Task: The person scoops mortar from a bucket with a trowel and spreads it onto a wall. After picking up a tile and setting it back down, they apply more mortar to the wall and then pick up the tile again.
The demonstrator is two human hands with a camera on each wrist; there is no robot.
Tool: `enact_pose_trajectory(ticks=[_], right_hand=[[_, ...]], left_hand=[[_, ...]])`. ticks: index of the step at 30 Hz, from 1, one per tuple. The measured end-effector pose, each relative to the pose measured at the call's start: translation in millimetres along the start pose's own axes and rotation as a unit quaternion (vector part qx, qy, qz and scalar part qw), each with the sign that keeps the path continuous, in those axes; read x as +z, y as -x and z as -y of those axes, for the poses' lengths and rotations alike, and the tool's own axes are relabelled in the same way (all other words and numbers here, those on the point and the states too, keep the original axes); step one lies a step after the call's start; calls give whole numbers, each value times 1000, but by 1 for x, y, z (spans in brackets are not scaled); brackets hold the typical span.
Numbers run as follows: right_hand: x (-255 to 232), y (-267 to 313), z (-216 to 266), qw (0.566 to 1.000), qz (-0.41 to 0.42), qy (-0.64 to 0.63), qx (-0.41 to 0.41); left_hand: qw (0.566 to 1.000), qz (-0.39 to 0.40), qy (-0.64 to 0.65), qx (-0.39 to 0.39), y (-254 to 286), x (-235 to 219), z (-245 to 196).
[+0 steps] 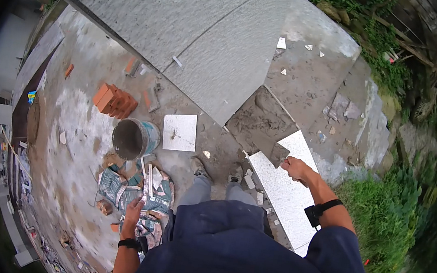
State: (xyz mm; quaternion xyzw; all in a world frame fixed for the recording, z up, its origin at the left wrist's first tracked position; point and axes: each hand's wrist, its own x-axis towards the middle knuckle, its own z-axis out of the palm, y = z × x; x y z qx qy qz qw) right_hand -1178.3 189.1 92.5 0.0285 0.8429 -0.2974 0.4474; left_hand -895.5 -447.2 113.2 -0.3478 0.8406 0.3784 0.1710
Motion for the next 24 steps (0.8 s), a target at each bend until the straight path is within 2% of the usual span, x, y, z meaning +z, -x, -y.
enact_pose_trajectory(ticks=[1, 3, 5, 7, 9, 11, 13, 14, 16, 17, 19, 24], right_hand=[[1, 3, 2, 996, 66, -47, 46], [-1, 5, 8, 996, 75, -37, 38], [-4, 8, 13, 996, 51, 75, 6], [-2, 12, 15, 997, 40, 65, 12], [0, 14, 17, 988, 43, 144, -16], [-1, 17, 17, 983, 59, 172, -10], [-1, 16, 12, 973, 4, 222, -60], [-2, 21, 16, 973, 6, 222, -60], [-12, 29, 34, 960, -30, 268, -81], [-16, 29, 38, 960, -31, 268, -80], [-23, 26, 44, 934, -24, 332, -132], [-29, 11, 49, 903, -44, 405, -138]], left_hand=[[1000, -1, 10, 9, 1, 0, -3], [1000, -8, 22, 1, 0, 1, -6], [1000, -4, 18, 17, 3, -2, -8], [1000, -2, 6, 14, 10, -3, -12], [1000, 1, -4, 14, 8, 0, -5], [1000, 3, -4, -29, 9, 1, 3], [1000, 2, -5, -26, 7, 0, 12], [1000, 5, -8, -24, 10, 1, 15], [1000, 9, -17, -21, 12, 2, 14], [999, 10, -27, -17, 13, 1, 10], [999, 15, -19, -27, 14, 1, 4], [999, 3, -27, -29, 14, 7, -6]])
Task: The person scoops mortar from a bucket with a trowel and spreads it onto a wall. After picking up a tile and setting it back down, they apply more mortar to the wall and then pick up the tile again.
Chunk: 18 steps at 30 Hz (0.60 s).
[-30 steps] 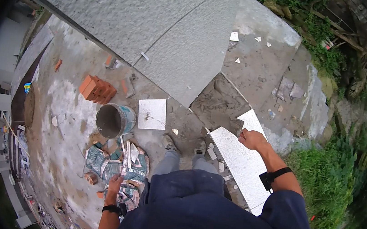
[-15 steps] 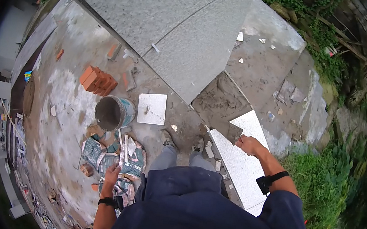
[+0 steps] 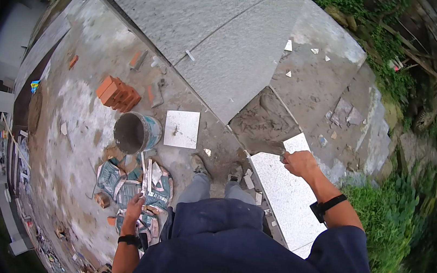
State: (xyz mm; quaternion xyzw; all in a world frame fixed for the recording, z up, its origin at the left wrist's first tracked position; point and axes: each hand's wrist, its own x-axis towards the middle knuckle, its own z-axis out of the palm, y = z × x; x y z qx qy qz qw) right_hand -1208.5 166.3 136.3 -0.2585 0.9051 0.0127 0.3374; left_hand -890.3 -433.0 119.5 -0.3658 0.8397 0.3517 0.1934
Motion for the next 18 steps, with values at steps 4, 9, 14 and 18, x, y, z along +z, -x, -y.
enact_pose_trajectory(ticks=[4, 9, 14, 18], right_hand=[[-15, -3, -2, 999, -2, 38, -17], [-18, -10, -9, 997, 11, 66, -33], [-30, -7, -14, 998, -13, 50, -39], [-28, -17, -21, 997, -10, 60, -42]], left_hand=[[999, 3, 39, -4, -6, 2, 11], [999, 24, 36, -15, -6, -1, 24], [999, 5, 43, -22, -10, 5, 41], [1000, -1, 25, -12, -2, 1, 12]])
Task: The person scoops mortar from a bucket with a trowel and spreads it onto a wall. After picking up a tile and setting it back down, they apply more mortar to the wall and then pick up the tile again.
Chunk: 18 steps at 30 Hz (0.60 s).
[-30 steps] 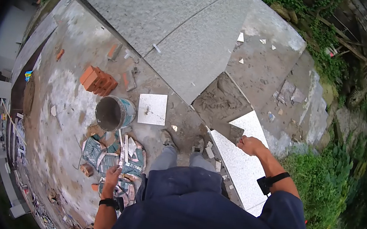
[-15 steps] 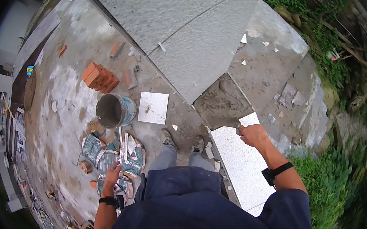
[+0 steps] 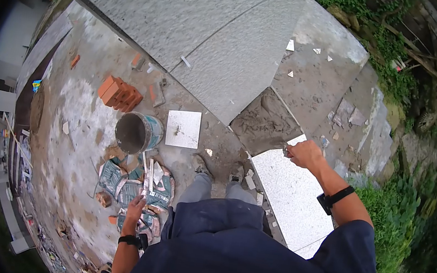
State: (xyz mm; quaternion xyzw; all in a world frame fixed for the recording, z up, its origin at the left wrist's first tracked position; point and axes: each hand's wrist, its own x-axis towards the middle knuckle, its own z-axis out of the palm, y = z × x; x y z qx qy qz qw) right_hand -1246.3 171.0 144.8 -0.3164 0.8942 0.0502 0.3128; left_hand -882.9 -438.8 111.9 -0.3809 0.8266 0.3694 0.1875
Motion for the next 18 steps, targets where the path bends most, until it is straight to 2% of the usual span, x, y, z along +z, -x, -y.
enact_pose_trajectory(ticks=[2, 4, 8, 10, 11, 14, 16, 17, 18], right_hand=[[0, -4, -3, 1000, 0, -7, -14], [-8, -7, -2, 999, 24, -20, -14], [-7, -20, -19, 1000, 20, 13, 9], [-4, -24, -28, 996, -40, -37, 75], [-8, -22, -27, 996, -41, -38, 76], [-25, -11, -15, 997, -32, -16, 64], [-26, -7, -12, 998, -3, -59, 9], [-19, -13, -14, 998, -4, -59, 10], [-9, -21, -16, 997, -7, -62, 45]], left_hand=[[1000, -2, -9, 26, -1, -1, -7], [1000, -7, 5, 27, -6, -1, -8], [1000, -7, 22, 16, -9, -3, -12], [1000, 2, 17, 5, 1, -6, -32], [1000, 11, 14, -8, 4, -8, -41], [1000, 3, -1, 8, -2, -9, -32], [1000, -7, -17, 25, -4, -5, -26], [999, -16, -33, 40, -5, -4, -24], [998, -17, -34, 42, -7, -3, -19]])
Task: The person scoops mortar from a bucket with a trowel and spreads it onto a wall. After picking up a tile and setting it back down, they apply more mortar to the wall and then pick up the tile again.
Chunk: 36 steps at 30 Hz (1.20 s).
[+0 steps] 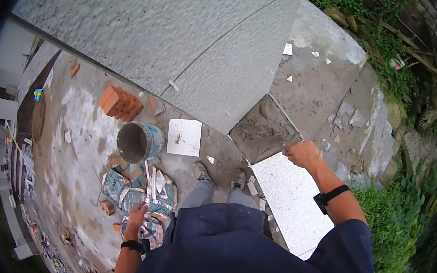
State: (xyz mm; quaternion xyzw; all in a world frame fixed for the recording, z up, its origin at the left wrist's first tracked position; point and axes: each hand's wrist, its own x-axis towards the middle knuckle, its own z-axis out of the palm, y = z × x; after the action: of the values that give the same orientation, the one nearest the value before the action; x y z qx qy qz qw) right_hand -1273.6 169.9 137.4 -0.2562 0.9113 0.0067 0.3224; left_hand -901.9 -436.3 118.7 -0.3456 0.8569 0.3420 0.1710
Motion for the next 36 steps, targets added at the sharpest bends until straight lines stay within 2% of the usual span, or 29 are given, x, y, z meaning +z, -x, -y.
enact_pose_trajectory(ticks=[1, 5, 6, 8, 9, 10, 11, 12, 13, 15, 17, 18, 19, 21, 23, 25, 27, 28, 29, 31, 32, 36], right_hand=[[10, -6, -5, 999, -6, -4, 35], [15, 1, -10, 992, -45, -92, 68], [29, -1, -12, 992, -47, -93, 71], [58, -11, -16, 974, -96, -185, 90], [53, -12, -11, 974, -99, -184, 91], [42, -13, 3, 917, -69, -368, 136], [34, -15, 17, 823, -37, -538, 176], [30, -22, 26, 783, -47, -604, 144], [36, -34, 32, 780, -51, -606, 147], [47, -60, 45, 747, -25, -649, 143], [48, -66, 63, 734, -18, -663, 146], [48, -67, 74, 723, -4, -674, 148], [51, -66, 85, 723, -4, -675, 148], [62, -70, 101, 716, -31, -672, 186], [71, -73, 110, 733, -29, -655, 181], [79, -69, 120, 713, -44, -676, 182], [86, -65, 133, 700, -45, -690, 179], [89, -66, 139, 685, -48, -706, 174], [89, -63, 146, 685, -48, -705, 176], [89, -58, 157, 685, -32, -702, 192], [91, -59, 163, 700, -50, -682, 205], [91, -52, 170, 711, -39, -674, 197]], left_hand=[[1000, 4, 20, -13, -3, 1, 4], [998, 36, 33, -41, -8, -7, -11], [999, 25, 34, -32, -12, -6, -10], [997, 31, 57, -46, -14, -4, -9], [994, 36, 80, -61, -16, -4, -10], [997, 40, 51, -51, -19, -4, -10], [997, 41, 50, -47, -21, -2, -11], [997, 39, 42, -44, -23, 1, -11], [998, 37, 34, -41, -27, 2, -13], [997, 50, 54, -29, -38, 2, -9], [997, 53, 62, 2, -42, 0, -12], [999, 41, 16, 16, -31, -8, -39], [999, 41, 15, 15, -27, -15, -46], [998, 49, 17, 24, -26, -23, -47], [999, 39, 31, 14, -38, -21, -4], [999, 33, 43, 2, -34, -20, 21], [996, 39, 60, -45, -22, -21, 33], [998, 40, 41, -24, -17, -22, 37], [998, 43, 41, -24, -15, -21, 49], [991, 74, 66, -95, -12, -15, 72], [994, 69, 45, -67, -12, -13, 80], [989, 62, 104, -86, -12, -9, 92]])
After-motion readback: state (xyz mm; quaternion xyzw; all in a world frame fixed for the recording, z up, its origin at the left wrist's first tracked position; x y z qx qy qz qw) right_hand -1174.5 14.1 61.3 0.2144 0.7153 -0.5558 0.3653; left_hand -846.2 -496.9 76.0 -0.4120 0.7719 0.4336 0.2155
